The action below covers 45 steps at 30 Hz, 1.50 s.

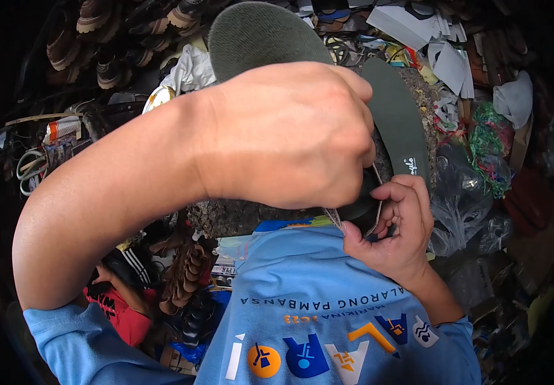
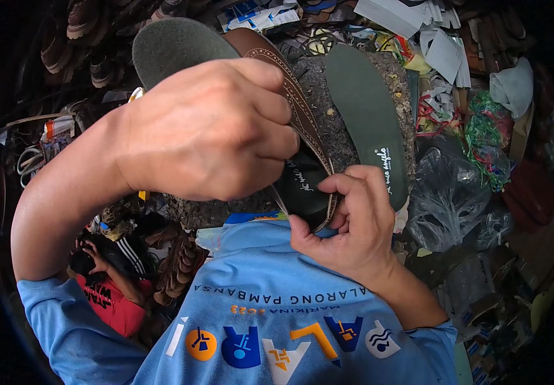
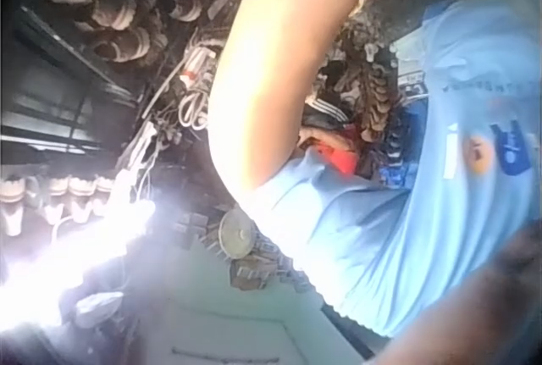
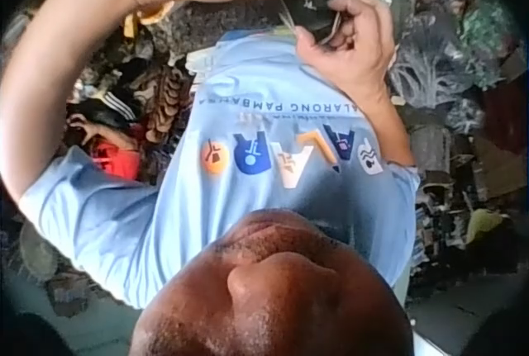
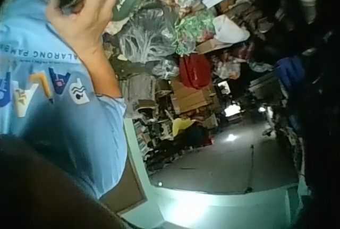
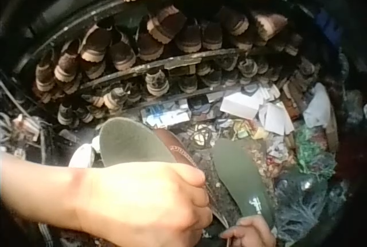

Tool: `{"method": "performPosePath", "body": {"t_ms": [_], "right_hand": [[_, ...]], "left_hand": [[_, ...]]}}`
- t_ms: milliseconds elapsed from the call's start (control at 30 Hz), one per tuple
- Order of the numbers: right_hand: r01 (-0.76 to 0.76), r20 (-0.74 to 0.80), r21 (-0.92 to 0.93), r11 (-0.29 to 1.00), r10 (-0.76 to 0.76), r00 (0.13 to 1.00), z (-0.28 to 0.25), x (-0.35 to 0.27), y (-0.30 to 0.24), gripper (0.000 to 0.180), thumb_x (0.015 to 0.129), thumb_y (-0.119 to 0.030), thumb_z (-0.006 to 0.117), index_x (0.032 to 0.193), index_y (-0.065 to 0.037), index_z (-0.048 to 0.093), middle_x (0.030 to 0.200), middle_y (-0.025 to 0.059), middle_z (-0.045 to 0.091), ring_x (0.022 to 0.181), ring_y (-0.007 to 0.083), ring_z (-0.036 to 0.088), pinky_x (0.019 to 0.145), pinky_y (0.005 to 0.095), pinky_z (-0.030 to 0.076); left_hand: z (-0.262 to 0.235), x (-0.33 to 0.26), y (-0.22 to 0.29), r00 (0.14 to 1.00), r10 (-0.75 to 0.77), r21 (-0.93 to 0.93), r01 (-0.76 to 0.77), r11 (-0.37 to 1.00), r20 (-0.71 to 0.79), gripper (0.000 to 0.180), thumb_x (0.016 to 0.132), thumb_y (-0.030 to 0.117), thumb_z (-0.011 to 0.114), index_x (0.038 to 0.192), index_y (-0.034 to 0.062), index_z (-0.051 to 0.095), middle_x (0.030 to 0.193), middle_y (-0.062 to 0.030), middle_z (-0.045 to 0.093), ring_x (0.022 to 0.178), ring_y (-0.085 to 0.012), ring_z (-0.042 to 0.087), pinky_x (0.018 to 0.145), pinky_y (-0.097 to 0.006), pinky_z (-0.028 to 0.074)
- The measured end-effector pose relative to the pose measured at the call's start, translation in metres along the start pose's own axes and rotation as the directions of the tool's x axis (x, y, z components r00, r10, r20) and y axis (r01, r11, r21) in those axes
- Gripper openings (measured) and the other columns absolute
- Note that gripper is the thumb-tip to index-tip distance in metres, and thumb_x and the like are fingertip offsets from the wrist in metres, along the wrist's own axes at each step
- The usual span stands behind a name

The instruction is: Applying adhesive to the interior of a shoe and inserting a lining component.

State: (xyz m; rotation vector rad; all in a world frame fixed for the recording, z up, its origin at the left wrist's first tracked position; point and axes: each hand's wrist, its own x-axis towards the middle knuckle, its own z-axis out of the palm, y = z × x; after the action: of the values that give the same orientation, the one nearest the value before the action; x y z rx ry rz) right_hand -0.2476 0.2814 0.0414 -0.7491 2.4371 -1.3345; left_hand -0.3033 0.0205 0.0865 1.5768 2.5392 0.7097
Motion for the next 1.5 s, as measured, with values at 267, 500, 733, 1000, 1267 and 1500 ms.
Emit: {"method": "performPosePath", "body": {"t_ms": [267,500,733,1000,1267,1500], "right_hand": [[0.011,0.021,-0.004,1.000,-0.011,1.000,-0.004,-0.001,0.000,0.053,0.067,-0.020,0.092,0.106,0.001,0.062,0.101,0.0111,0.052,0.061,0.0088,0.055,0.042,0.0201,0.046],[0.485,0.188,-0.139,0.864,-0.458,0.869,-0.036,0.026,-0.014,0.039,0.075,-0.022,0.084,0.106,-0.004,0.068,0.090,0.0108,0.058,0.085,0.0267,0.060,0.077,0.0412,0.049],[0.734,0.621,-0.365,0.572,-0.438,0.650,-0.023,0.035,-0.022,0.008,0.070,-0.014,0.066,0.069,-0.007,0.065,0.060,0.0038,0.056,0.073,0.0210,0.061,0.089,0.0452,0.043],[0.695,0.557,-0.278,0.663,-0.478,0.679,-0.010,0.034,-0.029,0.007,0.073,-0.013,0.065,0.075,-0.008,0.060,0.061,0.0037,0.062,0.071,0.0209,0.062,0.084,0.0460,0.044],[0.579,0.549,-0.574,0.579,-0.252,0.797,0.028,0.024,-0.051,0.006,0.077,-0.014,0.066,0.077,-0.009,0.064,0.063,0.0035,0.063,0.068,0.0208,0.063,0.073,0.0451,0.039],[0.593,0.598,-0.500,0.632,-0.243,0.763,0.032,0.027,-0.044,0.013,0.082,-0.017,0.066,0.088,-0.007,0.073,0.071,0.0047,0.068,0.070,0.0276,0.070,0.068,0.0499,0.051]], "left_hand": [[0.018,0.013,0.017,0.995,-0.087,0.086,0.083,0.993,0.053,0.016,0.065,0.027,0.065,0.055,0.0140,0.065,0.065,0.0025,0.058,0.072,-0.0175,0.061,0.074,-0.031,0.048],[0.010,0.023,0.020,0.983,-0.129,0.101,0.116,0.988,0.132,0.014,0.069,0.024,0.069,0.057,0.0177,0.070,0.062,0.0048,0.066,0.073,-0.0150,0.066,0.078,-0.029,0.045],[0.000,0.022,0.020,0.969,-0.191,0.153,0.167,0.974,0.156,0.014,0.071,0.025,0.068,0.063,0.0126,0.069,0.071,0.0023,0.065,0.083,-0.0189,0.062,0.081,-0.035,0.046],[-0.001,-0.017,0.068,0.058,-0.838,-0.681,0.553,0.480,-0.543,0.050,0.085,0.002,0.083,0.130,-0.0033,0.062,0.103,-0.0045,0.064,0.085,-0.0084,0.064,0.073,-0.022,0.054],[0.035,-0.004,0.087,0.011,-0.933,-0.686,0.674,0.272,-0.360,0.028,0.086,-0.005,0.077,0.106,0.0003,0.057,0.093,-0.0062,0.070,0.081,-0.0092,0.069,0.069,-0.024,0.057],[0.040,0.009,0.111,0.280,-0.863,-0.326,0.841,0.431,-0.420,0.036,0.078,-0.001,0.078,0.108,0.0013,0.060,0.080,-0.0212,0.068,0.073,-0.0407,0.071,0.064,-0.043,0.056]]}}
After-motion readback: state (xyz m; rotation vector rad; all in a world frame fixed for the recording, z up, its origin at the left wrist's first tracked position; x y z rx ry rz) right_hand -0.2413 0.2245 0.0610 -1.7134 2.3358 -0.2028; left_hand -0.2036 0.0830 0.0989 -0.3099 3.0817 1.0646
